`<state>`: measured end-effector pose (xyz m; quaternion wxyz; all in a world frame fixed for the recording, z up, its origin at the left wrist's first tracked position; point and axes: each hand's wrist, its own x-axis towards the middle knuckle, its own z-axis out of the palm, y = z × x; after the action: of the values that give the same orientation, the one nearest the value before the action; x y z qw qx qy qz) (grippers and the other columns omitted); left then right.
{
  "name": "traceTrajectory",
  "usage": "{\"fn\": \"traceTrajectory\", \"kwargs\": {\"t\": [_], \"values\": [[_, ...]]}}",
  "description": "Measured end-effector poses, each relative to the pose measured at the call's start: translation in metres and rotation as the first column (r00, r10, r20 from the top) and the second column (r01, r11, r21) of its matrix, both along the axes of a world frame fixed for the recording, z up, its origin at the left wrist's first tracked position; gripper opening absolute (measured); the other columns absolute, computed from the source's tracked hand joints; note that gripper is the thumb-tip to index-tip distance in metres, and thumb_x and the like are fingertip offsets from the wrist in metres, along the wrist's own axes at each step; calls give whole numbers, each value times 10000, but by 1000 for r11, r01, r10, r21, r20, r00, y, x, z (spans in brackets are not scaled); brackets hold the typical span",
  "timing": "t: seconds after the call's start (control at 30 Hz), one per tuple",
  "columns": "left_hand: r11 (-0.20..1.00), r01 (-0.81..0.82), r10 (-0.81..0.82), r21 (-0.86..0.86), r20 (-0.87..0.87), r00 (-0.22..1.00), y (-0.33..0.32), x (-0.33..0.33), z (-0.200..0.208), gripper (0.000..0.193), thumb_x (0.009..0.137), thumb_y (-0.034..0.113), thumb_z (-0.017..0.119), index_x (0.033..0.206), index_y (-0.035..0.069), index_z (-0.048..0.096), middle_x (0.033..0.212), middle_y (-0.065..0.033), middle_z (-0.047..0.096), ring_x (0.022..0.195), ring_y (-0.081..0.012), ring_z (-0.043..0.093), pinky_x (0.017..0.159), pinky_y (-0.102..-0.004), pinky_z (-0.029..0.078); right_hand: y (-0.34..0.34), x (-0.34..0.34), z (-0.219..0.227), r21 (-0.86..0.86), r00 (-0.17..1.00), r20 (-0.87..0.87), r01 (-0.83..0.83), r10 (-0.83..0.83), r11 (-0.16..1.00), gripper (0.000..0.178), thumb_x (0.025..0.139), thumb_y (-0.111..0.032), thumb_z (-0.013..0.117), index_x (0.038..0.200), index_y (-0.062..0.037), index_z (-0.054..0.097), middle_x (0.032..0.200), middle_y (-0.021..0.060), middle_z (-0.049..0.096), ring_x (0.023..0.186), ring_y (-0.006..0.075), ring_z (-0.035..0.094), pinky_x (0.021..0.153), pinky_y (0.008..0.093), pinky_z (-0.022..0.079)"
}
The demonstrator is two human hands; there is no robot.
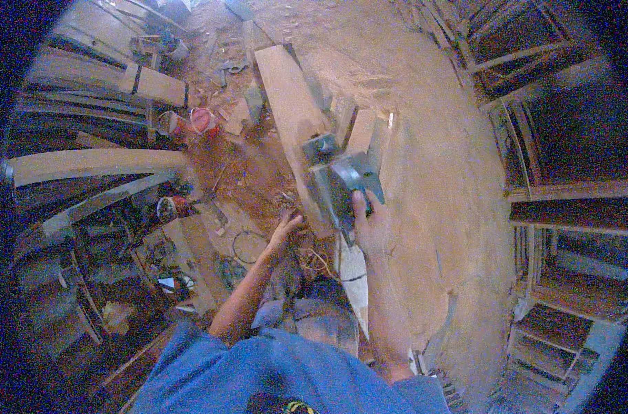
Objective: The person uses a handheld electric sander to smooth the surface of a long wooden plank. They repeatedly flip the plank to sand both sides and move the sander along the length of the wood.
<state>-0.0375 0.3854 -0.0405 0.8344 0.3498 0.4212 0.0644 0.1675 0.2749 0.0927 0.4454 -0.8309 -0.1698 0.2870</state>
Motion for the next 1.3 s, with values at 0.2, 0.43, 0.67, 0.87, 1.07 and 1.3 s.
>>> {"fn": "traceTrajectory", "kwargs": {"t": [0.2, 0.43, 0.67, 0.87, 1.07, 1.3], "values": [[948, 200, -174, 248, -121, 977, 33, 18, 15, 831, 887, 422, 737, 1497, -8, 371, 1376, -171, 572, 1270, -272, 540, 1066, -375, 429, 102, 30, 16, 165, 998, 24, -67, 64, 984, 619, 989, -530, 551, 1205, 40, 660, 1009, 204, 724, 924, 311, 685, 830, 394, 516], [920, 376, -350, 109, -200, 915, 67, 34, 69, 918, 814, 437, 791, 1475, -58, 390, 1406, -213, 555, 1291, -306, 535, 1107, -376, 390, 193, 67, 20, 82, 990, 133, -54, 43, 995, 595, 994, -527, 541, 1112, 36, 692, 924, 223, 719, 875, 335, 691, 794, 406, 514], [938, 322, -313, 131, -89, 946, 59, 24, 22, 1018, 756, 504, 823, 1468, -82, 392, 1380, -257, 566, 1260, -332, 564, 1093, -390, 407, 279, 95, 11, 107, 969, 240, -77, 50, 991, 588, 1005, -541, 499, 1047, 10, 701, 895, 239, 708, 856, 368, 688, 779, 432, 512], [921, 355, -335, 160, -139, 932, 54, 19, 5, 1008, 766, 494, 825, 1477, -70, 387, 1351, -233, 592, 1202, -323, 608, 1026, -399, 474, 354, 115, 20, 52, 977, 183, -117, 106, 992, 664, 986, -620, 464, 1015, 3, 693, 908, 249, 698, 891, 397, 682, 796, 444, 512], [936, 330, -321, 122, -87, 943, 66, 22, 29, 1008, 779, 436, 834, 1493, -73, 337, 1331, -234, 597, 1193, -289, 613, 1023, -394, 479, 417, 132, 26, 77, 954, 283, -127, 100, 989, 710, 977, -657, 435, 1136, -15, 695, 1034, 258, 702, 981, 442, 667, 864, 469, 507], [937, 313, -316, 157, -4, 949, 61, 16, -2, 1011, 779, 397, 842, 1521, -22, 299, 1341, -206, 594, 1165, -265, 624, 1005, -379, 490, 342, 109, -25, 115, 873, 485, -120, 50, 986, 522, 1038, -479, 483, 1043, 9, 668, 772, 58, 637, 684, 153, 593, 616, 327, 470]]}}
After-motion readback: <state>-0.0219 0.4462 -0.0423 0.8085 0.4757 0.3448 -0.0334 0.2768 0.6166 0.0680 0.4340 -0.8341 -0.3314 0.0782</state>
